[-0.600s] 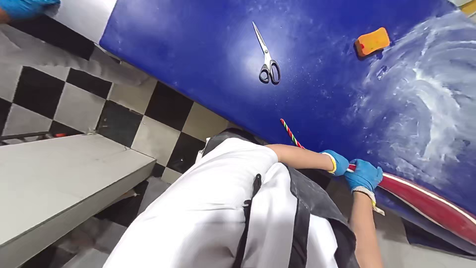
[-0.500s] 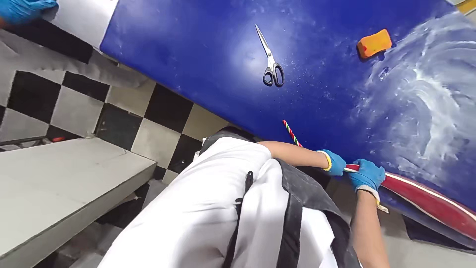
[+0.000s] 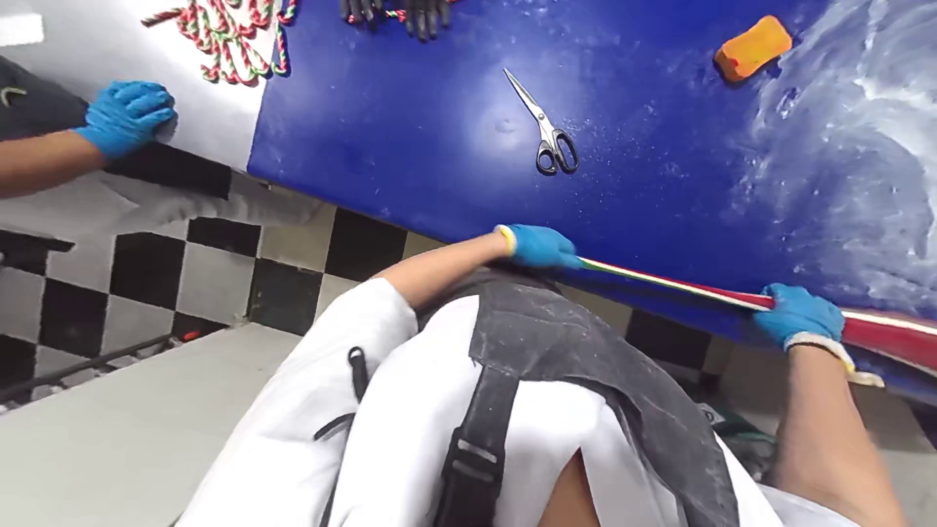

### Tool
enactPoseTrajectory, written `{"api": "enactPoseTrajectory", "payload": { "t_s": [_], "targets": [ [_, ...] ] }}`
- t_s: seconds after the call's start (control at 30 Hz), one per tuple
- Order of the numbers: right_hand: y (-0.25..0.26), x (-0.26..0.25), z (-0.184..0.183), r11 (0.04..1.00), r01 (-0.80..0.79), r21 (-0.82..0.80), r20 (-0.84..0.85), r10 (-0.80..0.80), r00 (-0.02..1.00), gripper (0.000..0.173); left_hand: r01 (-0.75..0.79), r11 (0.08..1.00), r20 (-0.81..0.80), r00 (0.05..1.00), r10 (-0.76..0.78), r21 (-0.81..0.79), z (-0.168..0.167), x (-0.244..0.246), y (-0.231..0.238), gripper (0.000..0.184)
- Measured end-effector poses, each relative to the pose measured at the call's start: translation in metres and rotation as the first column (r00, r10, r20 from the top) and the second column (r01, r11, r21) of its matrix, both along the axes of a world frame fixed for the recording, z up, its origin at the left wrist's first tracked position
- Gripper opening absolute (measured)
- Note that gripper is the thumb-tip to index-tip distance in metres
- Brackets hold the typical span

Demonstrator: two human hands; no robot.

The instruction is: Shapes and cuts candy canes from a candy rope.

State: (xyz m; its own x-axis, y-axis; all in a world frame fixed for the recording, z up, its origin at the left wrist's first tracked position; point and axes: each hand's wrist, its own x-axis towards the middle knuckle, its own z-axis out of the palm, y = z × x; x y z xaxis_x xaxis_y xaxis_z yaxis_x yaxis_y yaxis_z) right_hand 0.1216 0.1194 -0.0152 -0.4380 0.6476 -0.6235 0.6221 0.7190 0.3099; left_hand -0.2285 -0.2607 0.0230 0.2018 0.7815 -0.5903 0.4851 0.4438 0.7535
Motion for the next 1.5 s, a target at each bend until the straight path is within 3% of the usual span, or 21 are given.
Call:
{"api": "enactPoseTrajectory", "payload": {
  "t_s": [0.1,0.17,0.2,0.23,0.27,0.3,0.4,0.47,0.53,0.67,0.77,0.8,0.87,0.93,0.97,1.03,1.13,1.17,1.27,1.4,1.5],
  "targets": [
    [-0.007,-0.014,0.011,0.981,-0.139,-0.138,0.016,0.142,0.990,0.045,-0.118,0.973,0.027,0.992,0.126,-0.200,-0.015,-0.048,-0.056,0.051],
    [-0.020,-0.028,0.012,0.950,-0.216,-0.227,0.007,0.223,0.975,0.036,-0.268,0.908,-0.222,0.954,0.203,-0.323,-0.008,-0.061,-0.090,0.050],
    [-0.025,-0.033,0.011,0.933,-0.233,-0.274,-0.003,0.241,0.970,0.032,-0.398,0.856,-0.440,0.867,0.233,-0.331,0.003,-0.054,-0.101,0.045],
    [-0.032,-0.038,0.011,0.920,-0.238,-0.311,-0.015,0.245,0.969,0.029,-0.511,0.825,-0.650,0.716,0.254,-0.241,0.009,-0.039,-0.107,0.037],
    [-0.037,-0.042,0.011,0.912,-0.245,-0.329,-0.024,0.251,0.968,0.025,-0.559,0.826,-0.786,0.543,0.294,-0.077,0.005,-0.018,-0.110,0.032],
    [-0.041,-0.047,0.011,0.907,-0.252,-0.338,-0.028,0.258,0.966,0.022,-0.529,0.845,-0.829,0.437,0.348,0.076,-0.007,0.005,-0.111,0.041],
    [-0.044,-0.051,0.008,0.908,-0.244,-0.339,-0.016,0.254,0.967,0.021,-0.492,0.820,-0.764,0.397,0.509,0.291,-0.063,0.056,-0.086,0.089],
    [-0.043,-0.050,0.007,0.914,-0.237,-0.330,-0.033,0.240,0.970,0.021,-0.522,0.775,-0.785,0.282,0.551,0.356,-0.084,0.049,-0.052,0.104],
    [-0.046,-0.049,0.008,0.923,-0.215,-0.318,-0.049,0.211,0.976,0.022,-0.564,0.739,-0.807,0.200,0.556,0.369,-0.090,0.017,-0.014,0.105],
    [-0.052,-0.051,0.010,0.929,-0.204,-0.309,-0.053,0.197,0.979,0.025,-0.633,0.658,-0.782,0.132,0.610,0.407,-0.092,-0.050,0.044,0.100],
    [-0.062,-0.058,0.011,0.911,-0.166,-0.378,-0.089,0.143,0.986,0.031,-0.534,0.610,-0.711,0.024,0.703,0.585,-0.090,-0.076,0.072,0.095],
    [-0.066,-0.063,0.012,0.903,-0.151,-0.401,-0.106,0.118,0.987,0.034,-0.478,0.618,-0.678,0.063,0.733,0.624,-0.082,-0.070,0.083,0.094],
    [-0.079,-0.074,0.010,0.889,-0.126,-0.440,-0.131,0.076,0.989,0.043,-0.374,0.691,-0.602,0.339,0.723,0.619,-0.065,-0.022,0.103,0.087],
    [-0.097,-0.085,0.007,0.879,-0.121,-0.462,-0.156,0.054,0.986,0.053,-0.107,0.796,-0.550,0.668,0.501,0.596,-0.063,0.047,0.111,0.075],
    [-0.106,-0.094,0.005,0.873,-0.133,-0.468,-0.177,0.055,0.983,0.056,0.054,0.808,-0.555,0.753,0.353,0.587,-0.065,0.077,0.113,0.064],
    [-0.127,-0.113,0.004,0.857,-0.159,-0.491,-0.208,0.062,0.976,0.058,0.220,0.830,-0.587,0.795,0.152,0.512,-0.069,0.113,0.102,0.043],
    [-0.153,-0.127,-0.002,0.856,-0.218,-0.469,-0.227,0.122,0.966,0.064,0.138,0.942,-0.502,0.864,0.036,0.306,-0.054,0.091,0.059,0.029],
    [-0.157,-0.127,-0.005,0.864,-0.227,-0.449,-0.235,0.131,0.963,0.065,0.119,0.955,-0.462,0.887,0.020,0.270,-0.053,0.071,0.038,0.036],
    [-0.161,-0.130,-0.004,0.889,-0.207,-0.408,-0.204,0.132,0.970,0.065,0.029,0.979,-0.319,0.947,0.038,0.201,-0.052,0.006,-0.028,0.055],
    [-0.169,-0.134,-0.002,0.914,-0.150,-0.376,-0.167,0.093,0.982,0.065,-0.127,0.989,-0.167,0.976,0.137,0.070,-0.043,-0.081,-0.112,0.049],
    [-0.172,-0.137,0.000,0.920,-0.123,-0.373,-0.153,0.070,0.986,0.065,-0.320,0.932,-0.172,0.941,0.292,-0.168,-0.032,-0.136,-0.176,0.046]
  ]
}}
